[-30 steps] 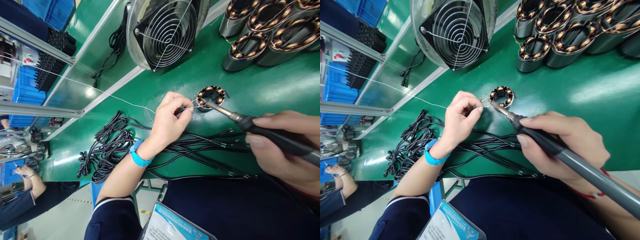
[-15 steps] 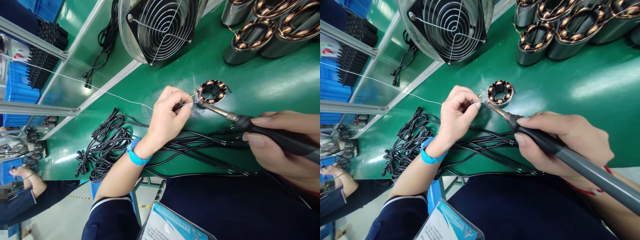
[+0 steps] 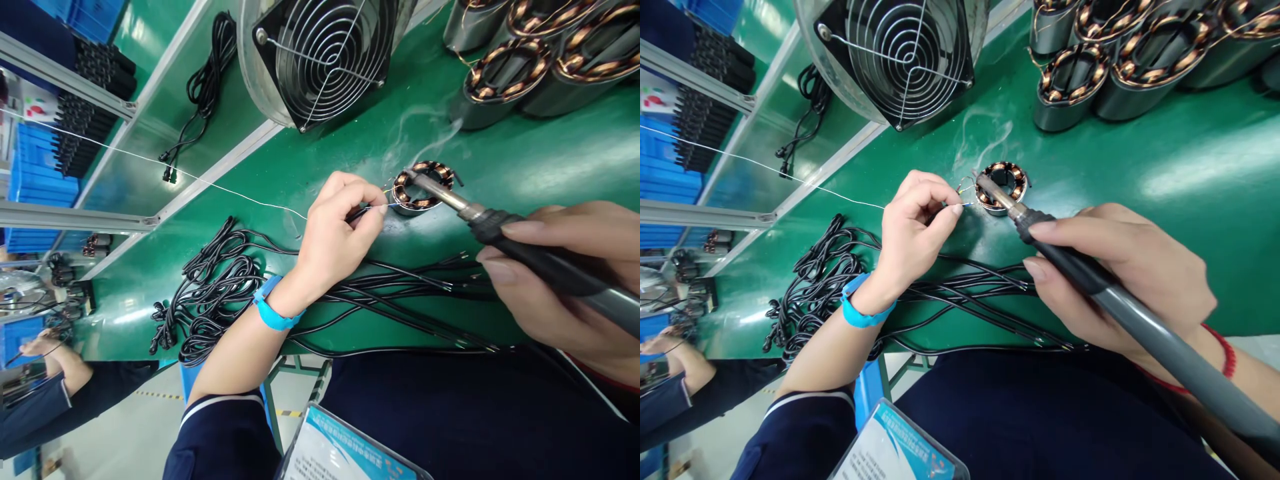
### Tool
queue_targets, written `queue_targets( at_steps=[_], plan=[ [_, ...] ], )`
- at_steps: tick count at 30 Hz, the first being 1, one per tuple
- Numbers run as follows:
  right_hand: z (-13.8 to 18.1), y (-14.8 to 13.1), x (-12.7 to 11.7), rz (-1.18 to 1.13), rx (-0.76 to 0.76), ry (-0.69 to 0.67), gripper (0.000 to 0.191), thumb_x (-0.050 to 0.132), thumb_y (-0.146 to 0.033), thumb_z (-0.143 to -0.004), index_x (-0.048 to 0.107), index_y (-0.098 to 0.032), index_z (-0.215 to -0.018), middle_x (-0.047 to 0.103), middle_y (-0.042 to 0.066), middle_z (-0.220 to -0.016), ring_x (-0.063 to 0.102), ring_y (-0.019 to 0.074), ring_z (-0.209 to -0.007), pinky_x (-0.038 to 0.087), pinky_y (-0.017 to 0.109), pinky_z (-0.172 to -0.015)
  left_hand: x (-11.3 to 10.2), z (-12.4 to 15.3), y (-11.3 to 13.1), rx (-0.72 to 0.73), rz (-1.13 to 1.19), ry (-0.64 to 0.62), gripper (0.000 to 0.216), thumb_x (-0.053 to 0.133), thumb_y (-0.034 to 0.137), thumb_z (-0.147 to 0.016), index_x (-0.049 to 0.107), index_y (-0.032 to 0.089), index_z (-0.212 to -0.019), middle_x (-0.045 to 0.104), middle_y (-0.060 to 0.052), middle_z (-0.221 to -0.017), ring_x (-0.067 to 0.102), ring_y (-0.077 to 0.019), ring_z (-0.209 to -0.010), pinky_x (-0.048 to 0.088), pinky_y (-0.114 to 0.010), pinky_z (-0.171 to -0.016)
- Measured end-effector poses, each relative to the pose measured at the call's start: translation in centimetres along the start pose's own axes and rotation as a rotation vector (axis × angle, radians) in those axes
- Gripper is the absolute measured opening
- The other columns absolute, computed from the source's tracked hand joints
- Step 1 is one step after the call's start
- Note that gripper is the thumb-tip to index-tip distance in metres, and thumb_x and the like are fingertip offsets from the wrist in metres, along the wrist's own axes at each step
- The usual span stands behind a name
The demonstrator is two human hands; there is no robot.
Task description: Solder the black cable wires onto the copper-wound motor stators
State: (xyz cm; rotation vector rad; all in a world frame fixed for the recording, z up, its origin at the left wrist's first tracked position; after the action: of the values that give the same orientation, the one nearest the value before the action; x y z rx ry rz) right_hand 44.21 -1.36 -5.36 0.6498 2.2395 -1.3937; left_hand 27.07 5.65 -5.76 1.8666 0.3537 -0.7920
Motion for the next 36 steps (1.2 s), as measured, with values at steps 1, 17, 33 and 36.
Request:
queue_targets(
  at_steps=[1,17,33,36],
  plan=[
    [-0.1,-1.0,0.0,0.001,-0.080,0.001,0.014,0.066,-0.029,-0.093,0.063,-0.028,-0.107,0.069,0.002,-0.080,0.065,0.0143,-0.064,0.057,0.028,-0.059,-0.1,0.0,0.1,0.011,0.003,0.008,0.011,0.060,0.011,-0.087,0.066,0.020,-0.083,0.064,-0.003,-0.090,0.058,-0.0151,-0.087,0.049,-0.028,-0.073],
    [-6.5,-1.0,3.1,0.077,-0.193,-0.283,0.042,0.041,-0.044,-0.100,0.054,-0.021,-0.133,0.069,0.006,-0.107,0.067,0.0224,-0.091,0.054,0.036,-0.077,-0.9,-0.2,0.9,0.068,0.059,0.047,0.011,0.063,0.009,-0.085,0.068,0.018,-0.080,0.066,-0.002,-0.086,0.059,-0.0130,-0.082,0.048,-0.025,-0.071],
    [-5.4,-0.9,3.5,-0.018,-0.248,-0.158,0.039,0.050,-0.022,-0.093,0.049,-0.024,-0.132,0.071,0.002,-0.098,0.067,0.0234,-0.099,0.052,0.041,-0.091,3.3,1.6,-3.1,-0.599,0.582,-0.468,0.018,0.069,0.031,-0.086,0.066,0.014,-0.080,0.064,0.000,-0.074,0.045,-0.0057,-0.055,0.037,-0.022,-0.053],
    [-5.6,-1.0,3.9,-0.014,-0.295,-0.153,0.047,0.054,-0.023,-0.092,0.045,-0.022,-0.138,0.070,0.008,-0.117,0.065,0.0270,-0.108,0.052,0.045,-0.093,2.8,1.3,-3.5,-0.658,0.648,-0.415,0.020,0.069,0.032,-0.084,0.067,0.014,-0.075,0.064,0.001,-0.070,0.043,-0.0045,-0.054,0.032,-0.020,-0.052]
  ],
)
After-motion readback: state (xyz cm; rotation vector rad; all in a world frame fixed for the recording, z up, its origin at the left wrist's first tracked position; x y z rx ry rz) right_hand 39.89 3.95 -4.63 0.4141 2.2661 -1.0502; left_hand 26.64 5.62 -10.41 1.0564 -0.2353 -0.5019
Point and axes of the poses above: each hand's wrist, its own z-axis away from the middle knuckle, its own x-axis out of the palm, y = z × x, the point moved 10 cm from there along -z, towards the middle knuckle
